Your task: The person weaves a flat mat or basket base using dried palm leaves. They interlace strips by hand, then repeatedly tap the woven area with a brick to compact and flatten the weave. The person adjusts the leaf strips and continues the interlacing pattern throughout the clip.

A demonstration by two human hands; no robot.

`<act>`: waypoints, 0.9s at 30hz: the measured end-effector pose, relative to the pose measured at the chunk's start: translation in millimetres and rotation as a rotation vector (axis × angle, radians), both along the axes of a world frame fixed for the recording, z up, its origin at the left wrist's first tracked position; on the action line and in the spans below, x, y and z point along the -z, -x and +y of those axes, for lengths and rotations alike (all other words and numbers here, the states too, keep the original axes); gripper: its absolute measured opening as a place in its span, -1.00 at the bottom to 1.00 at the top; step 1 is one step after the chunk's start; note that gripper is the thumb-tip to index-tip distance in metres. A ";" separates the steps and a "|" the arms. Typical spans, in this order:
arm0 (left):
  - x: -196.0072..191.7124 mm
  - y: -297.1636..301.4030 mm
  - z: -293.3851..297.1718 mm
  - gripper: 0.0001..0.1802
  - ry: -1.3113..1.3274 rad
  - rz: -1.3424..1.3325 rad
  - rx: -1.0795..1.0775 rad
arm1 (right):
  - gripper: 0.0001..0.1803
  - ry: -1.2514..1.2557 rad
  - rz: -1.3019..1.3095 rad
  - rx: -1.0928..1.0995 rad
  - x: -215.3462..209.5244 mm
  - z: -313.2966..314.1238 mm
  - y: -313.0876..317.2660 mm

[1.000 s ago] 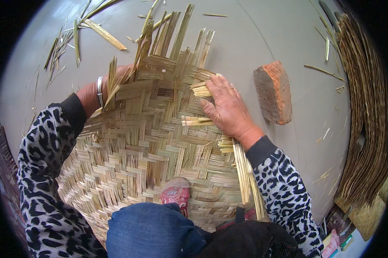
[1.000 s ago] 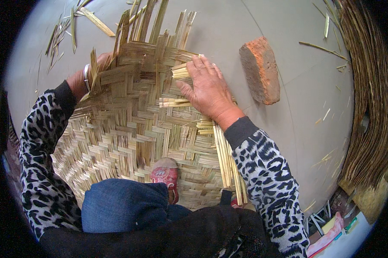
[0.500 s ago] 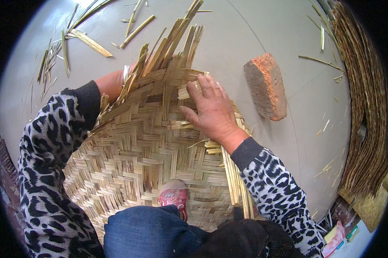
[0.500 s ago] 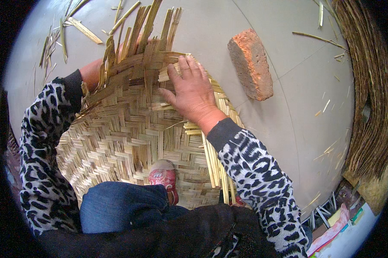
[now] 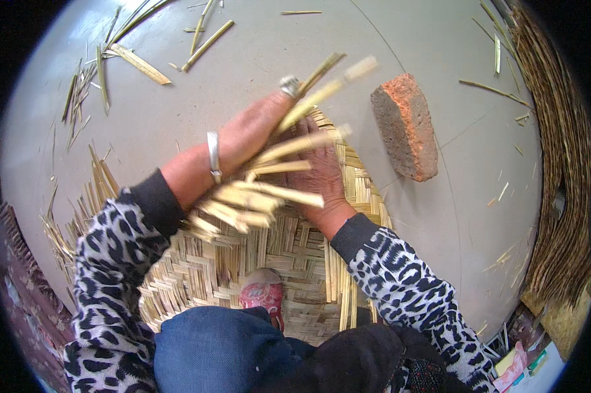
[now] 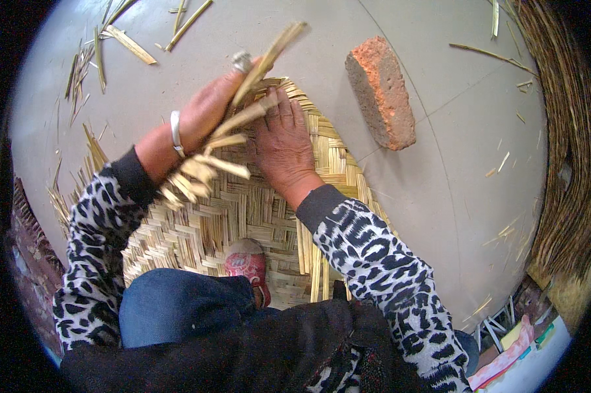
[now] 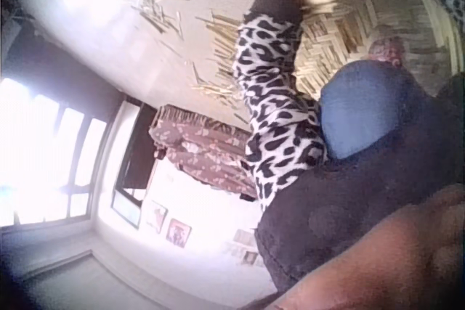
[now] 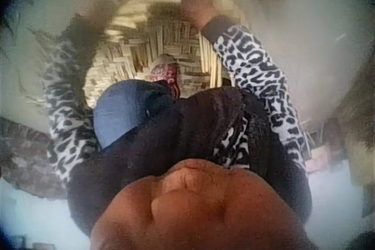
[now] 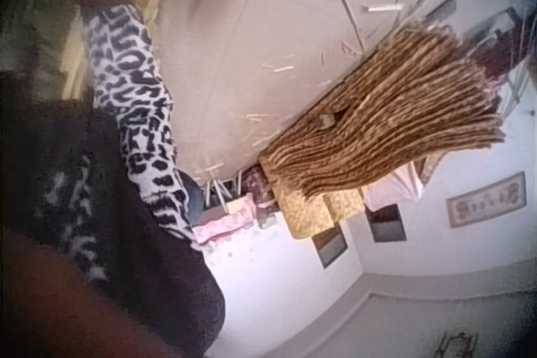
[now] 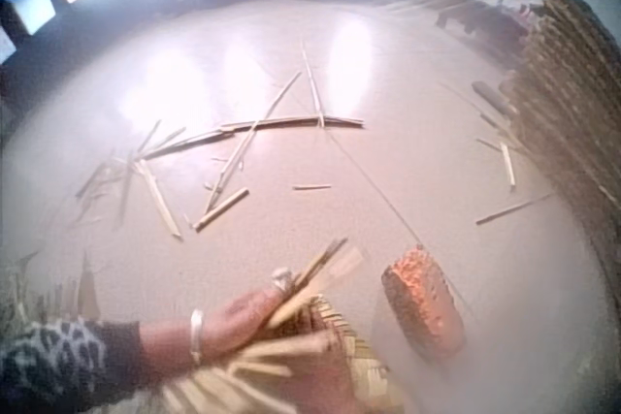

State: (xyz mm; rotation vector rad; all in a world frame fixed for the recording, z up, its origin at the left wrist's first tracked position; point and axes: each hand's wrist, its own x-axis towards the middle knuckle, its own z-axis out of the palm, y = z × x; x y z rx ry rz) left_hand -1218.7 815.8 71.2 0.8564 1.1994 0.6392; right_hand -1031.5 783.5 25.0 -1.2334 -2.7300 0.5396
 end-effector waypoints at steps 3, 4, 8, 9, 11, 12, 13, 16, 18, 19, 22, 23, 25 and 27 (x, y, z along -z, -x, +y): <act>1.0 -31.0 -17.0 -0.35 -0.276 0.200 0.046 | -0.42 -0.032 0.006 -0.081 1.4 -7.8 -14.1; 2.3 -39.1 -22.0 -0.30 -0.392 0.284 0.072 | -0.42 -0.032 0.000 -0.105 4.4 -11.0 -19.5; 6.6 -60.4 -35.9 -0.25 -0.647 0.615 0.202 | -0.46 0.105 0.116 -0.259 17.9 -45.6 -57.5; 6.9 -62.9 -38.4 -0.20 -0.619 0.664 0.253 | -0.47 0.153 0.138 -0.297 22.3 -54.6 -68.1; 8.2 -68.3 -41.9 -0.17 -0.602 0.751 0.332 | -0.48 0.237 0.170 -0.375 28.8 -70.6 -85.8; 9.6 -70.1 -43.3 -0.16 -0.605 0.799 0.361 | -0.49 0.271 0.186 -0.413 30.0 -77.6 -90.4; 11.7 -72.8 -45.0 -0.15 -0.607 0.840 0.394 | -0.50 0.319 0.190 -0.449 28.2 -84.5 -93.7; 21.4 -82.0 -53.8 -0.10 -0.617 0.932 0.436 | -0.46 0.480 0.182 -0.461 6.6 -105.3 -81.7; 31.3 -87.8 -59.1 -0.04 -0.660 1.011 0.458 | -0.40 0.548 0.124 -0.477 -25.0 -120.7 -68.0; 36.4 -90.2 -61.6 -0.04 -0.684 1.048 0.457 | -0.38 0.503 0.130 -0.533 -44.4 -125.9 -62.3; 48.5 -94.3 -66.3 -0.01 -0.743 1.125 0.462 | -0.34 0.923 -0.034 -0.828 -93.5 -105.0 -54.7; 51.3 -94.7 -67.1 -0.01 -0.757 1.127 0.448 | -0.37 1.149 -0.096 -0.815 -107.1 -86.8 -56.7; 55.1 -95.3 -67.7 -0.03 -0.777 1.117 0.423 | -0.46 0.743 0.399 -0.493 -125.3 -43.0 -63.4; 57.0 -95.8 -68.1 -0.04 -0.810 1.145 0.407 | -0.47 0.146 0.248 -0.283 -131.8 13.4 -85.9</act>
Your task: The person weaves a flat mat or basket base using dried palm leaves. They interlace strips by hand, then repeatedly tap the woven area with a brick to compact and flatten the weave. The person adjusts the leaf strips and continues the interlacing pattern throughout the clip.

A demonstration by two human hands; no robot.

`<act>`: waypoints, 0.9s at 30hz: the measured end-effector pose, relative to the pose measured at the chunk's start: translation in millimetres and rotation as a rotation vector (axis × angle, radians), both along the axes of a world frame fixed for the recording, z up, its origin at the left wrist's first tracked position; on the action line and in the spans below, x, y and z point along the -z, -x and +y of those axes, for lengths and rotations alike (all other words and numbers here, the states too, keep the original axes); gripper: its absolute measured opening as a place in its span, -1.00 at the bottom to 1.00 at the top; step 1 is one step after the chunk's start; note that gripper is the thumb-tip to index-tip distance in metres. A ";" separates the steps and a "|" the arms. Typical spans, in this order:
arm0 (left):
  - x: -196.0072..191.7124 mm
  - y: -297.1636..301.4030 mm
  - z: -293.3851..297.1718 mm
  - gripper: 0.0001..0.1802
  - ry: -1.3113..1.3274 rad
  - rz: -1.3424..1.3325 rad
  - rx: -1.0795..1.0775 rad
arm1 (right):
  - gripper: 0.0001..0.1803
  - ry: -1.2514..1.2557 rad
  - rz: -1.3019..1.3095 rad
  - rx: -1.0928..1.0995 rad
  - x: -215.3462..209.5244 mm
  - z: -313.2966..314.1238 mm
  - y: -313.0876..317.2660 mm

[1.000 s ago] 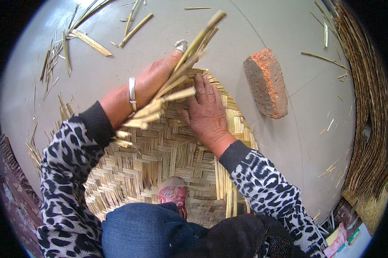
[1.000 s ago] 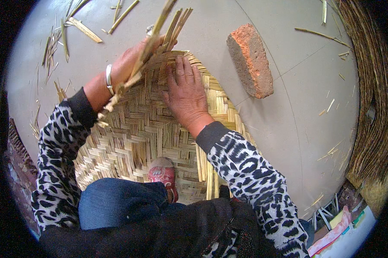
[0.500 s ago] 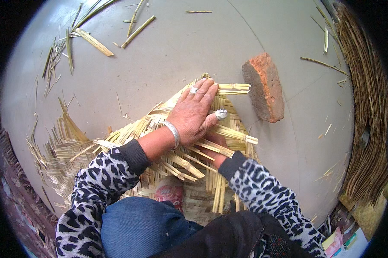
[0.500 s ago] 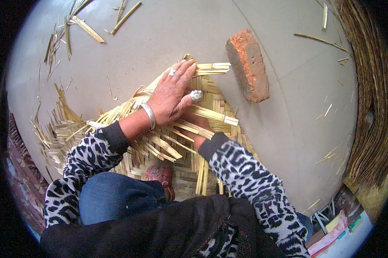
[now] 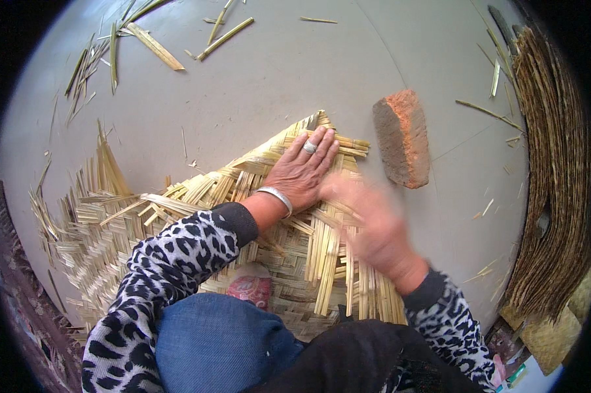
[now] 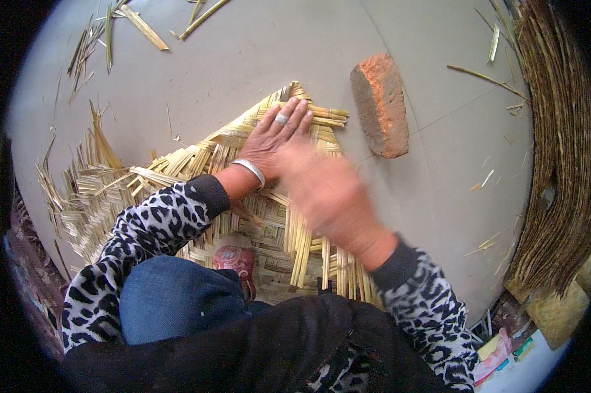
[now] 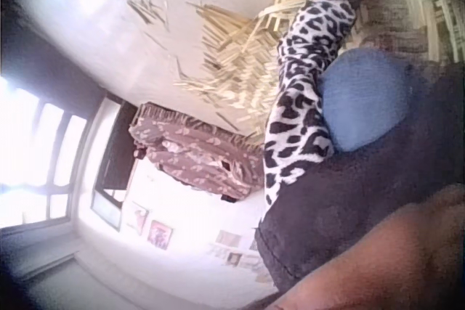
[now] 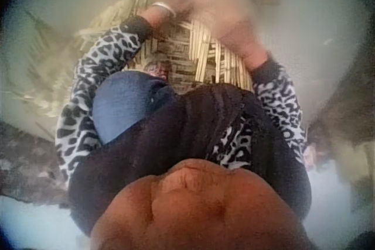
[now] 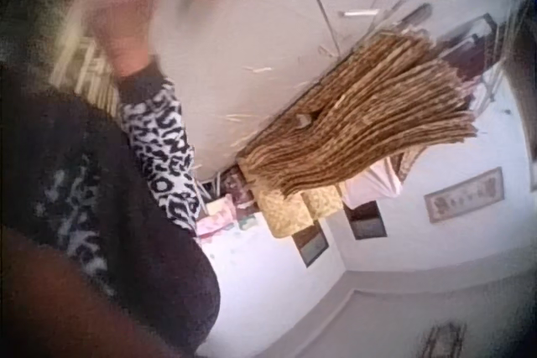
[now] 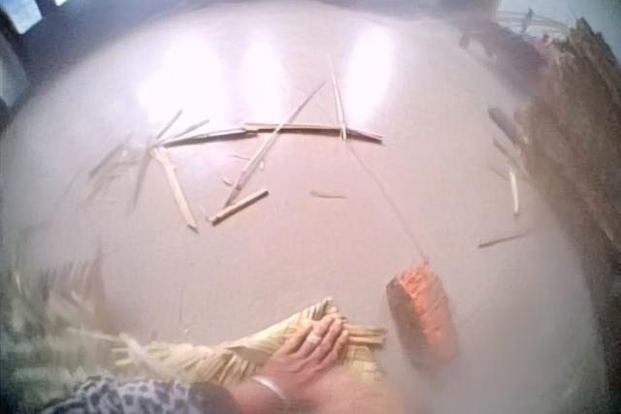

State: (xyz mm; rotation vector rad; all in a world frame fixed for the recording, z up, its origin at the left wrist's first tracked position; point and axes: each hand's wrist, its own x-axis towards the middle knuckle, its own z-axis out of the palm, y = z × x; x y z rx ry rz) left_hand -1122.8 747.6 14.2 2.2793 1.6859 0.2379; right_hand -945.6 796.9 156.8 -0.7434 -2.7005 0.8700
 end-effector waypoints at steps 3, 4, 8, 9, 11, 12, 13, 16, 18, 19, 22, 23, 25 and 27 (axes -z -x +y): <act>1.0 -1.5 -0.9 -0.06 -0.019 0.049 0.029 | -0.10 -0.402 -0.177 0.594 21.3 61.5 -16.1; 1.2 -2.0 -1.3 -0.07 -0.042 0.057 0.039 | -0.05 -0.302 -0.283 0.671 33.0 69.1 -16.3; 1.4 -3.2 -1.9 -0.11 -0.056 0.110 0.102 | 0.01 -0.074 -0.382 0.837 57.7 88.1 -13.9; 1.5 -3.4 -1.8 -0.12 -0.065 0.100 0.112 | -0.01 -0.032 -0.401 0.893 55.7 90.6 -12.7; 1.9 -3.9 -1.2 -0.15 -0.074 0.110 0.127 | -0.05 0.065 -0.292 0.807 39.9 98.7 -8.9; 1.9 -4.2 -1.1 -0.16 -0.089 0.103 0.133 | -0.07 0.110 -0.261 0.806 27.7 102.8 -4.8; 2.1 -4.6 -1.0 -0.17 -0.094 0.097 0.142 | -0.10 0.072 -0.178 0.685 13.7 105.9 1.0; 3.0 -4.7 -0.5 -0.17 -0.091 0.094 0.175 | -0.21 0.072 0.168 0.312 -34.0 117.6 27.7; 3.2 -4.6 -0.4 -0.16 -0.116 0.095 0.182 | -0.23 0.062 0.204 0.245 -58.2 121.5 49.7; 2.8 -4.7 0.0 -0.22 -0.104 0.086 0.190 | -0.23 0.051 0.251 0.176 -62.8 120.2 62.0; 0.0 -4.4 4.2 -0.39 -0.048 -0.080 0.164 | -0.26 -0.247 0.072 -0.074 -44.2 112.8 95.2; -1.6 -5.5 6.3 -0.44 0.081 -0.165 0.154 | -0.27 -0.202 -0.118 -0.120 -20.4 100.2 111.1; -4.6 -7.4 10.6 -0.61 0.175 -0.369 0.024 | -0.31 -0.157 -0.282 -0.142 6.8 88.9 118.6; -5.5 -7.5 12.6 -0.61 0.170 -0.306 0.026 | -0.35 -0.122 -0.360 -0.065 19.9 86.1 116.3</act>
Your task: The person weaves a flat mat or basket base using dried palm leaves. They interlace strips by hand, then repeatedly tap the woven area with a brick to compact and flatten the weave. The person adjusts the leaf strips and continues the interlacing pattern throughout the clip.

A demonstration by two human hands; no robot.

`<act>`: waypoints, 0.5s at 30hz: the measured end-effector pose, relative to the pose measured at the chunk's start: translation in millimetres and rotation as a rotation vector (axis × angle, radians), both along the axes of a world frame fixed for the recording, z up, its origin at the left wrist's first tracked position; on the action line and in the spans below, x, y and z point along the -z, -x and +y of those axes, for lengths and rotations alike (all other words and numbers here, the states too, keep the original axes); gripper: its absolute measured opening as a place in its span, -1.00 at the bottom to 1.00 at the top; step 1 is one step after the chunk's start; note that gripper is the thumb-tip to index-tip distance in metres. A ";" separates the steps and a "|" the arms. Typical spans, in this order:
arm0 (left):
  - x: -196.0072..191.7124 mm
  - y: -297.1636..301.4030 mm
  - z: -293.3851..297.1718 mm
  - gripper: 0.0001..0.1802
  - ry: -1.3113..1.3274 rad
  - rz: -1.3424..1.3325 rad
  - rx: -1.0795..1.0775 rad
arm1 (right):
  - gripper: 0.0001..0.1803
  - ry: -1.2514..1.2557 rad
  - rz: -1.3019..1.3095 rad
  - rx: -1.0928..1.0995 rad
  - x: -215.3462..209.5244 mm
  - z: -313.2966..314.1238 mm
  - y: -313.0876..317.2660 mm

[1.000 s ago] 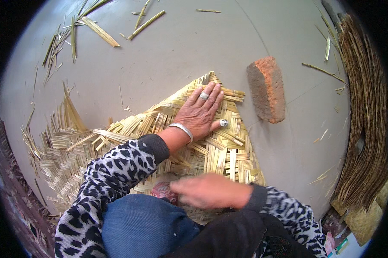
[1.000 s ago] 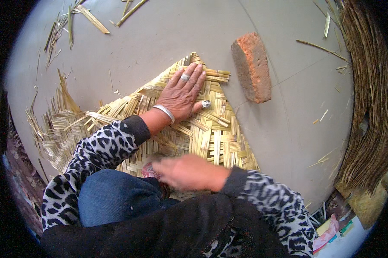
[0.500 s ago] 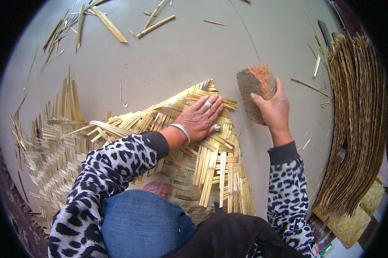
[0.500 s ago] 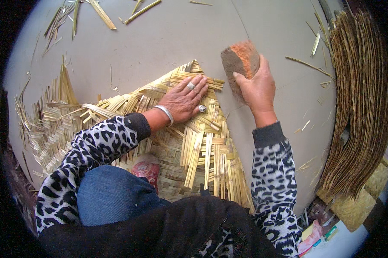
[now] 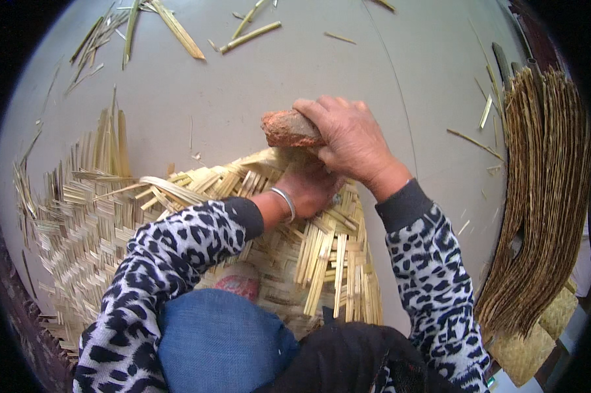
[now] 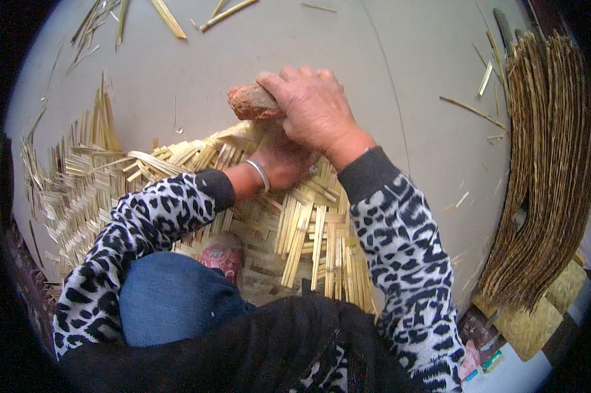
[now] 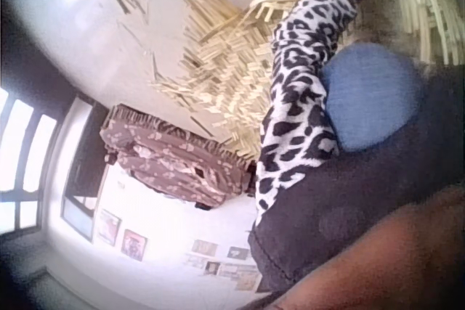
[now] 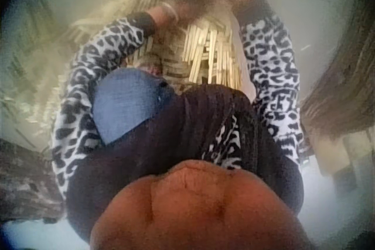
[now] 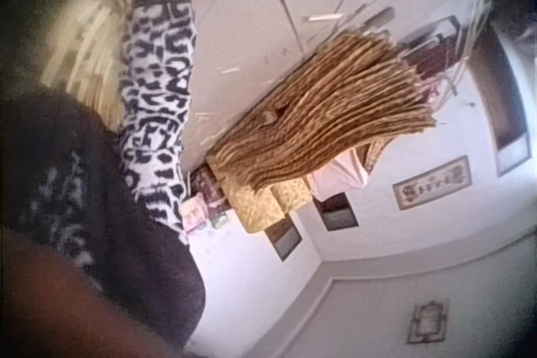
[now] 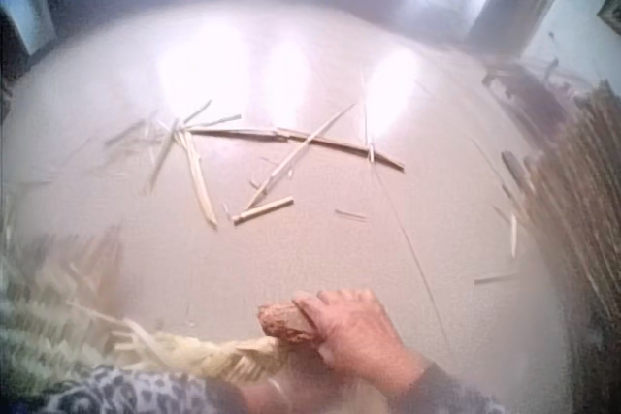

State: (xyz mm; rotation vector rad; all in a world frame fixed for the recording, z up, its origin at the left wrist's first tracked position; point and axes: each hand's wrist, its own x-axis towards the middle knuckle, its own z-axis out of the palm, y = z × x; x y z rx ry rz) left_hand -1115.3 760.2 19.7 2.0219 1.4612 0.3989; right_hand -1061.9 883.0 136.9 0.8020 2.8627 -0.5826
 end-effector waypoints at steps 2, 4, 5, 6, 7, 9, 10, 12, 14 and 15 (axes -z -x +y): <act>2.1 0.2 -1.6 -0.51 0.056 -0.050 0.051 | -0.35 0.006 0.151 -0.049 -6.9 2.4 -8.1; 5.1 2.1 -7.5 -0.42 -0.161 0.144 0.172 | -0.34 0.032 0.249 -0.033 -26.8 6.6 -11.7; 6.0 3.3 -10.9 -0.38 -0.234 0.271 0.270 | -0.34 0.059 0.307 -0.009 -38.8 10.3 -12.4; 6.6 4.0 -12.1 -0.29 -0.173 0.270 0.277 | -0.34 0.059 0.430 -0.035 -48.9 12.9 -11.8; 6.0 5.0 -13.6 -0.30 -0.184 0.248 0.266 | -0.39 0.015 0.426 -0.016 -54.5 13.5 -9.0; 1.4 7.0 -11.5 -0.30 -0.142 0.233 0.274 | -0.48 -0.131 0.551 -0.096 -56.3 13.6 -4.0; -3.1 6.2 -8.0 -0.32 -0.171 0.278 0.286 | -0.48 -0.120 0.479 -0.105 -47.3 8.7 2.3; -13.7 7.4 -0.2 -0.42 0.190 0.034 0.140 | -0.49 -0.115 0.241 -0.116 -21.2 -7.5 14.0; -22.8 7.2 7.2 -0.47 0.452 -0.081 0.026 | -0.43 -0.117 0.148 -0.131 -2.3 -13.6 13.9; -25.4 7.9 9.0 -0.49 0.436 -0.085 0.002 | -0.37 -0.070 0.138 -0.133 1.4 -14.1 10.4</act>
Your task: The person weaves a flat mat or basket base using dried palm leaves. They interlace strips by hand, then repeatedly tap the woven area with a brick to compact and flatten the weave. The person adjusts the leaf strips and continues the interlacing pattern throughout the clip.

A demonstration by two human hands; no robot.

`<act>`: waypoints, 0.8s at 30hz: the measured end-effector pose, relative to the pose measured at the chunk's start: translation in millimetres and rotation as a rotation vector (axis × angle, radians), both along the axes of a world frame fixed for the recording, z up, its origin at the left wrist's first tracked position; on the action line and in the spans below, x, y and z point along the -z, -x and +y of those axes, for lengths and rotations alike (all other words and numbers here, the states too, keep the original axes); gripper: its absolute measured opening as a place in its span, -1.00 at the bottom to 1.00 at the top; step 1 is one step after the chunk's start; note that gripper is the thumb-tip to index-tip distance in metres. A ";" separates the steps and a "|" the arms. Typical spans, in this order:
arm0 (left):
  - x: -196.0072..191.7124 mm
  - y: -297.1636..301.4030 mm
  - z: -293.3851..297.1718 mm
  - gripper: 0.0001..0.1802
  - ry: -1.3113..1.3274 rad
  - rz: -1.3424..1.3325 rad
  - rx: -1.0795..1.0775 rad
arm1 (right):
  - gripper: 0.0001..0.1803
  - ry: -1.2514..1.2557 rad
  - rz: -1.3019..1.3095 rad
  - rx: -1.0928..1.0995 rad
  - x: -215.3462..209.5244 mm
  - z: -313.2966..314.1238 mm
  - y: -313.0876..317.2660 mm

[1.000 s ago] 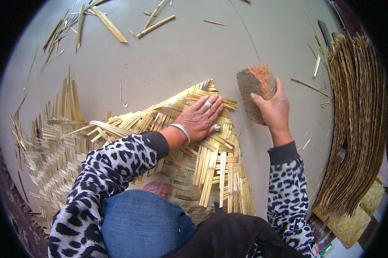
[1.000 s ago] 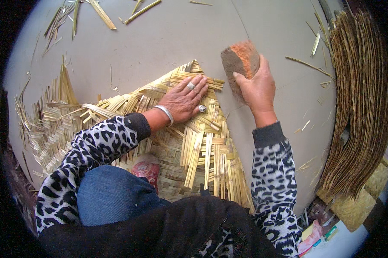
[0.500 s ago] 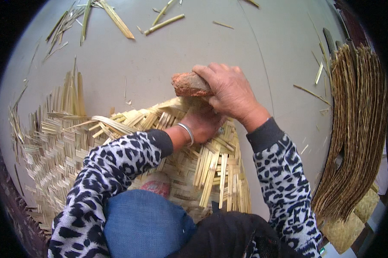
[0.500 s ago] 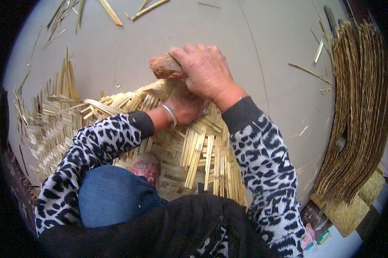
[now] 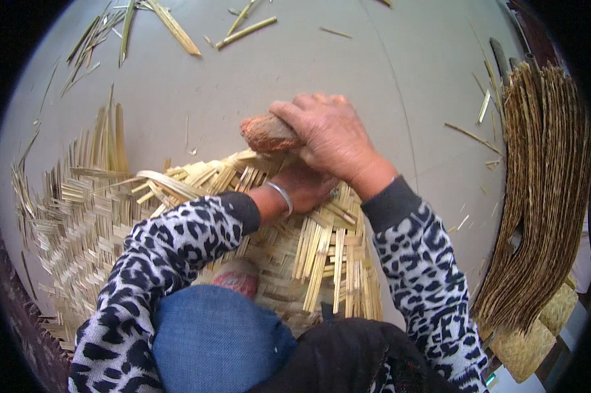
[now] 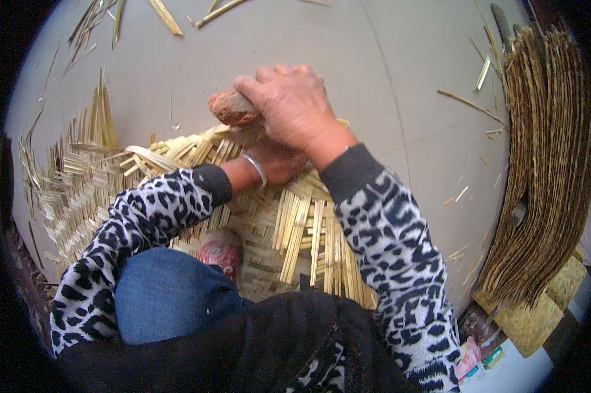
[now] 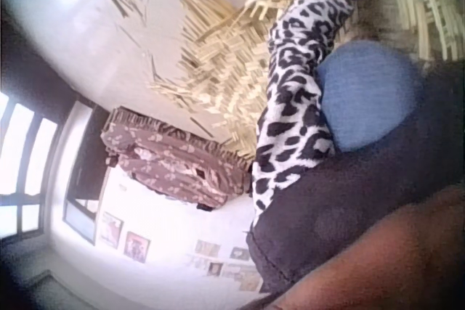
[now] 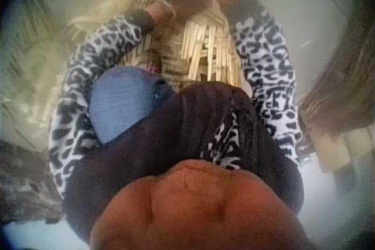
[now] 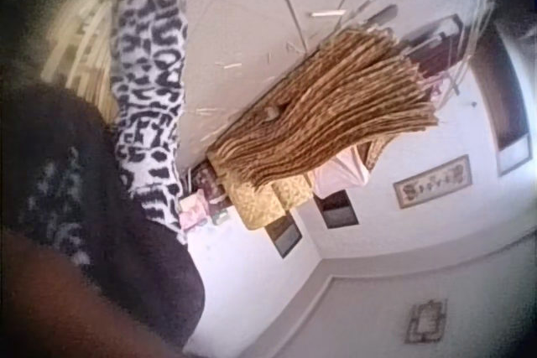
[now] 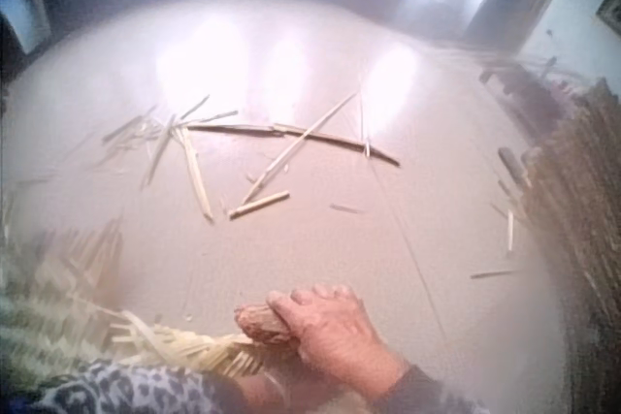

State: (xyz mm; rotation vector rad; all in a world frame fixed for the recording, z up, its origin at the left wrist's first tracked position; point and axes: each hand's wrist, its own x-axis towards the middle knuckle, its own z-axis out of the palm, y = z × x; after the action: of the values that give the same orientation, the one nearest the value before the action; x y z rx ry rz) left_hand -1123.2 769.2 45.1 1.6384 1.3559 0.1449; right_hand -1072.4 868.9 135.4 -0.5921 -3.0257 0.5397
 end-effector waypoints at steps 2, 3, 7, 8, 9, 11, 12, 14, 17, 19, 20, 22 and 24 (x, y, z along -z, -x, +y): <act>-0.5 0.1 -1.7 -0.50 -0.083 0.047 0.056 | -0.32 0.048 0.009 0.020 -3.1 1.5 -6.8; 2.2 -1.4 -5.2 -0.49 -0.150 0.089 0.136 | -0.31 0.051 0.029 0.044 -10.8 2.5 -13.7; 26.4 -3.4 -18.7 -0.39 -0.687 0.268 0.285 | -0.32 -0.014 0.182 0.130 -43.0 19.1 -28.6; 32.5 -3.7 -21.6 -0.37 -0.738 0.318 0.306 | -0.32 -0.076 0.295 0.119 -44.8 21.7 -30.4; 37.8 -4.3 -23.4 -0.36 -0.876 0.339 0.231 | -0.33 -0.079 0.279 0.148 -42.4 23.0 -29.7; 44.8 -5.7 -25.7 -0.33 -0.679 0.228 0.238 | -0.32 -0.067 -0.034 0.178 -20.2 18.5 -21.3; 46.4 -6.5 -25.6 -0.32 -0.610 0.156 0.229 | -0.31 -0.045 -0.229 0.203 -7.4 16.0 -19.4; 47.0 -6.6 -24.7 -0.32 -0.657 0.174 0.210 | -0.30 -0.057 -0.061 0.236 11.4 22.4 -28.7; 44.7 -4.8 -25.6 -0.33 -0.742 0.215 0.201 | -0.26 -0.019 0.001 0.329 25.9 24.7 -53.4; 43.6 -2.1 -26.3 -0.33 -0.773 0.180 0.187 | -0.22 -0.032 0.060 0.366 26.4 28.6 -73.1; 42.9 -1.0 -26.9 -0.30 -0.785 0.194 0.161 | -0.21 -0.045 -0.030 0.452 26.4 30.6 -81.9; 39.9 0.5 -27.5 -0.24 -0.857 0.209 0.109 | -0.19 -0.127 -0.066 0.560 26.7 34.0 -101.4; 33.1 -0.8 -26.1 -0.09 -0.826 0.280 0.009 | -0.16 -0.100 -0.157 0.656 27.3 36.4 -126.0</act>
State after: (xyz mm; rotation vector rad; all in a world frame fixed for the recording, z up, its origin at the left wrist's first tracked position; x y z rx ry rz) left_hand -1122.4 743.1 12.0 2.4144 1.6118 0.5434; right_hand -946.3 905.3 108.1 -1.5825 -2.7056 0.3103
